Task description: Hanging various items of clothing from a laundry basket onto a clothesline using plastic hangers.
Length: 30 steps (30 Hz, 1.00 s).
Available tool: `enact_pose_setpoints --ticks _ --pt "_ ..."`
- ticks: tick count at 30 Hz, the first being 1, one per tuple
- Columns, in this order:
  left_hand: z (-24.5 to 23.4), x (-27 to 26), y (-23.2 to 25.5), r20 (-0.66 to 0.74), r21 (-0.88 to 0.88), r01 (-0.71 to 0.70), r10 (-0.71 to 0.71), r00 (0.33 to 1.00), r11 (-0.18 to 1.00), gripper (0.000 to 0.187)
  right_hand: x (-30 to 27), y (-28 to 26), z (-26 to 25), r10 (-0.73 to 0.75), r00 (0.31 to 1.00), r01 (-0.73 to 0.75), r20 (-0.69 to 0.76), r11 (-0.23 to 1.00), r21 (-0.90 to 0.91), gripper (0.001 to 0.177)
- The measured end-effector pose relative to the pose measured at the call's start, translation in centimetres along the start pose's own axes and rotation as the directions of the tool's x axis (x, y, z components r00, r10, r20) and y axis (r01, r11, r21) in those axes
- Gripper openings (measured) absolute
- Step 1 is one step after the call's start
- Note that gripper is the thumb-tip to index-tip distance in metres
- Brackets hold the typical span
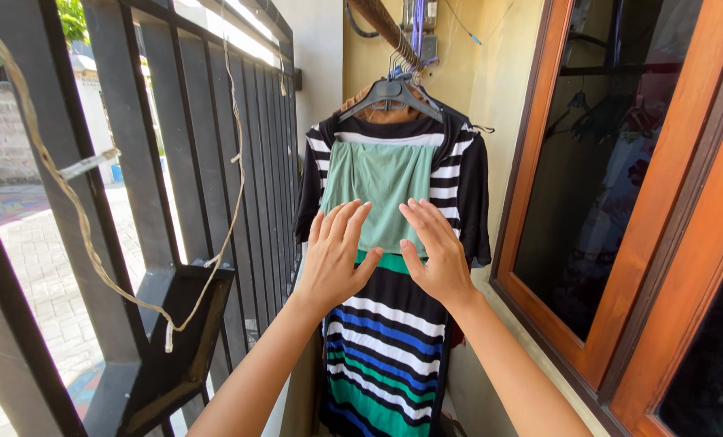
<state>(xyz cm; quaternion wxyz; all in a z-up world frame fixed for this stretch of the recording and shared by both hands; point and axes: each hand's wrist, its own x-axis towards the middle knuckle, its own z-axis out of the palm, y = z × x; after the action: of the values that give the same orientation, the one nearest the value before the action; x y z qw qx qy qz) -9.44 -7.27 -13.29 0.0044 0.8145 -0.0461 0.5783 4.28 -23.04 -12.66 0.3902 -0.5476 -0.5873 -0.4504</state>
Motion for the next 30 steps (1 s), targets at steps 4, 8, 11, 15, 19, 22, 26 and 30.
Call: enact_pose_setpoints --ticks 4,8,11,15,19,22,26,30 --pt "0.8 -1.3 0.4 0.001 -0.017 0.029 -0.029 1.0 0.999 0.067 -1.2 -0.3 0.3 0.039 0.999 -0.04 0.019 0.999 0.03 0.049" --pt "1.3 -2.7 1.3 0.016 -0.055 0.082 -0.081 0.997 0.995 0.066 -2.6 -0.9 0.6 0.095 0.995 -0.096 0.02 0.992 0.077 0.049" --pt "1.4 -3.8 2.1 0.032 -0.074 0.11 -0.108 0.994 0.991 0.065 -3.7 -1.2 0.7 0.143 0.99 -0.144 0.019 0.984 0.105 0.049" --pt "1.6 -5.0 2.7 0.079 -0.098 0.154 -0.147 0.986 0.983 0.064 -5.4 -1.4 0.9 0.194 0.981 -0.195 0.021 0.971 0.142 0.047" --pt "2.0 -6.6 3.2 0.101 -0.126 0.207 -0.195 0.976 0.97 0.062 -7.0 -2.5 0.6 0.257 0.965 -0.261 0.047 0.95 0.171 0.046" --pt "2.5 -7.8 3.6 0.094 -0.191 0.217 -0.202 0.975 0.957 0.059 -8.0 -2.9 0.4 0.298 0.952 -0.306 0.07 0.93 0.201 0.046" --pt "2.9 -9.5 4.1 0.088 -0.207 0.231 -0.217 0.972 0.951 0.055 -9.7 -3.5 0.5 0.342 0.935 -0.354 0.091 0.909 0.221 0.045" --pt "3.3 -11.4 4.2 0.077 -0.212 0.258 -0.247 0.966 0.942 0.054 -10.8 -4.3 0.2 0.426 0.895 -0.447 0.133 0.859 0.251 0.044"
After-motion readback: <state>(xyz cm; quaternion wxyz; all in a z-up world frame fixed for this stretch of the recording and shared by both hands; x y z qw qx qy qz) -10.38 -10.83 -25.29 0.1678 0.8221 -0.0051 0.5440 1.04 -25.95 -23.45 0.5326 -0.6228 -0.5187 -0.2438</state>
